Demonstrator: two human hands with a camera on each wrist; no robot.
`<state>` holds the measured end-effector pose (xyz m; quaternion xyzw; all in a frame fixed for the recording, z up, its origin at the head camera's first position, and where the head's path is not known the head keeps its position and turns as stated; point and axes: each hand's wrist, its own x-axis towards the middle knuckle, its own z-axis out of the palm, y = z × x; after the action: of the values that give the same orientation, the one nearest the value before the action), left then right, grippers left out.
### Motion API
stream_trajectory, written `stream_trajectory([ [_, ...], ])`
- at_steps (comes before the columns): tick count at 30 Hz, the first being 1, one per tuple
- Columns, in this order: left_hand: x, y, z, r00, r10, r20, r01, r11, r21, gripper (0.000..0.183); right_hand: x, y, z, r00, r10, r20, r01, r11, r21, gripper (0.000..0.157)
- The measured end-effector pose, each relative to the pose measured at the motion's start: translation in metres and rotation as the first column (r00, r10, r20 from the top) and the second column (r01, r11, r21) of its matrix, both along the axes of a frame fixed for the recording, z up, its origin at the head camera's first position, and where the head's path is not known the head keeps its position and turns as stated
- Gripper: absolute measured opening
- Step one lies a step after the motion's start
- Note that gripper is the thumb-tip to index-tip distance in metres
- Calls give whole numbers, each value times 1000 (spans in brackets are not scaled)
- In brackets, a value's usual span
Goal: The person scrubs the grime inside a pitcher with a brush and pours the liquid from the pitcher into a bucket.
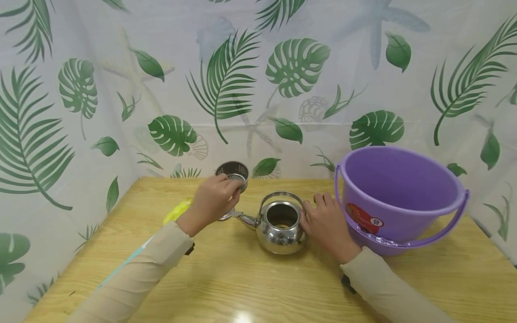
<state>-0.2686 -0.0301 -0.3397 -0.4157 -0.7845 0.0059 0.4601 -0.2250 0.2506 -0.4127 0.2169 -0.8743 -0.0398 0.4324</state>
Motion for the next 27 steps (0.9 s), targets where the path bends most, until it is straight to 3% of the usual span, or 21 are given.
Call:
stream_trajectory([
  [9, -20, -10, -13, 999, 1, 35, -2, 1000, 13, 5, 1, 0, 0, 1000, 8, 4, -8, 1000, -12, 28],
  [27, -57, -6, -44, 987, -42, 158, 45, 999, -13, 6, 0, 1, -1, 1000, 7, -7, -7, 1000, -3, 28],
])
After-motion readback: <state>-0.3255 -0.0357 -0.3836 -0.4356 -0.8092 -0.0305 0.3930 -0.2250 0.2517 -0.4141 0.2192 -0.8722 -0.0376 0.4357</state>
